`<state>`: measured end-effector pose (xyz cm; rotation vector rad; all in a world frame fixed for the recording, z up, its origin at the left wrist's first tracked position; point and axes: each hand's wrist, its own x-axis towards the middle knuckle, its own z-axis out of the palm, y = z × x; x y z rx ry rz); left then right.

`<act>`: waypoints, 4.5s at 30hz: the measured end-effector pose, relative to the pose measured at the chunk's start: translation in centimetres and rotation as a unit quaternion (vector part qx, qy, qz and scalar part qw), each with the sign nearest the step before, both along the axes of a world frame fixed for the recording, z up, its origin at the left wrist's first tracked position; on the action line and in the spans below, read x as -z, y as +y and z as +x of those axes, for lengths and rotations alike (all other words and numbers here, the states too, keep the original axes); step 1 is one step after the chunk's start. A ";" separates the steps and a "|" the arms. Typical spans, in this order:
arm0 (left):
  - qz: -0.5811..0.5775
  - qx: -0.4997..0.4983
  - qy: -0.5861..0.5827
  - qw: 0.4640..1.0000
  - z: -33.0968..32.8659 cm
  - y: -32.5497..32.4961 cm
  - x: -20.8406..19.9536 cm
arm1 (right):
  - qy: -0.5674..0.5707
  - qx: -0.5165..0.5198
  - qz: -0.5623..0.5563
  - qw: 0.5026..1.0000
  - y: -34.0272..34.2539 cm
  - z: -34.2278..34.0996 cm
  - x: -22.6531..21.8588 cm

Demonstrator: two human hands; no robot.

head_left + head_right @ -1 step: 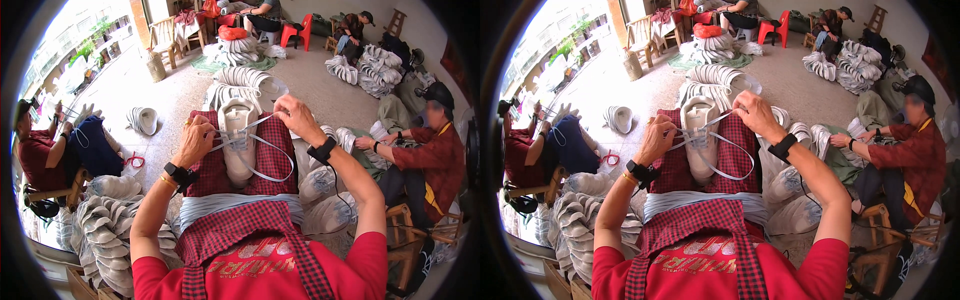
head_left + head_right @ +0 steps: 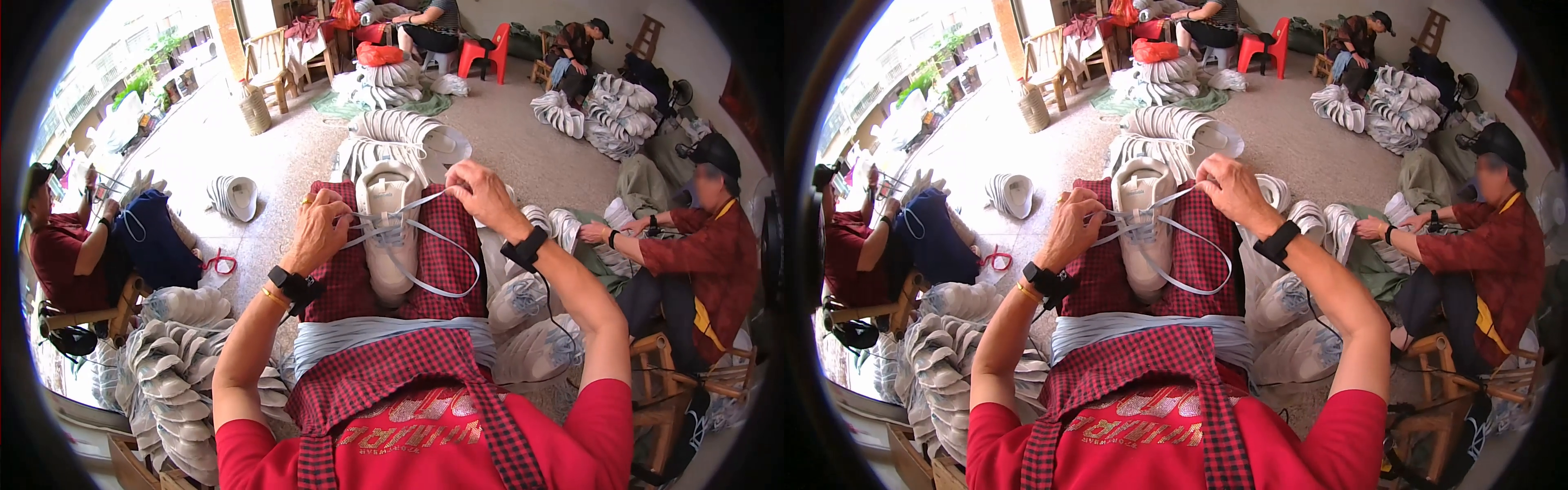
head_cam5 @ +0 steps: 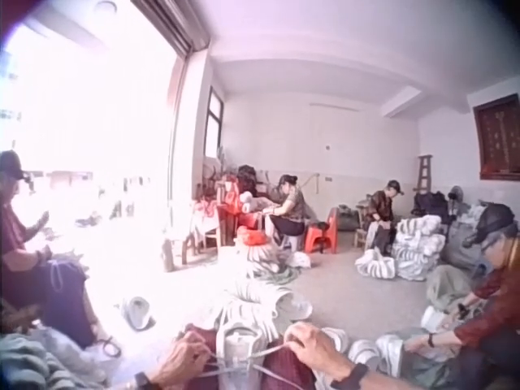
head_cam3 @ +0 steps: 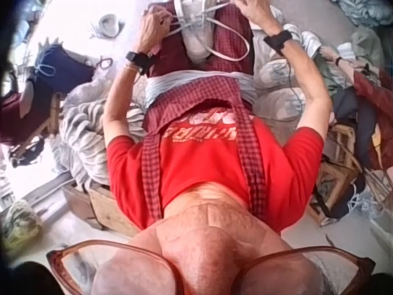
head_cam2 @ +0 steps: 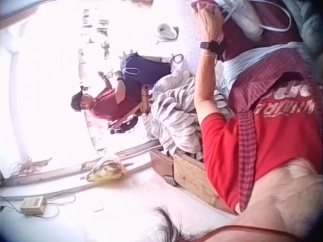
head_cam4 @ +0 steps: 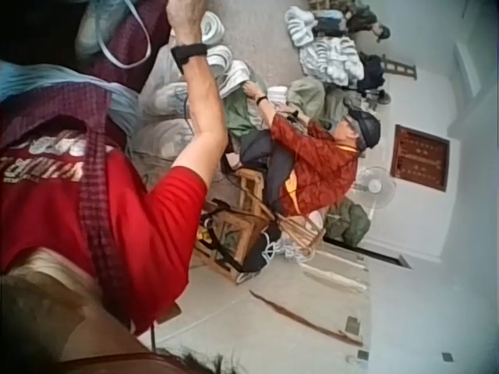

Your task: Lacing white shoes as part of an assembly line process.

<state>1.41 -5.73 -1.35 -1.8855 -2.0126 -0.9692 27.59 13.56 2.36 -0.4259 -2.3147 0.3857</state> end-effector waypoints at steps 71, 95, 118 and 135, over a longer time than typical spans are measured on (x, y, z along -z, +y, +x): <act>0.070 0.058 0.034 0.995 5.3 -0.1 -0.4 | -0.171 -0.202 -0.385 0.884 -2.4 -4.5 1.9; -0.109 0.208 -0.164 0.958 3.1 2.7 -2.8 | 0.071 -0.105 -0.293 0.948 -2.1 -4.8 4.4; -0.080 0.055 -0.107 0.990 1.2 0.9 -1.5 | -0.098 -0.160 -0.328 0.926 -0.9 0.6 -2.0; 0.029 -0.090 -0.079 0.992 -7.4 -1.6 1.2 | 0.010 0.271 0.040 0.962 10.5 11.0 0.3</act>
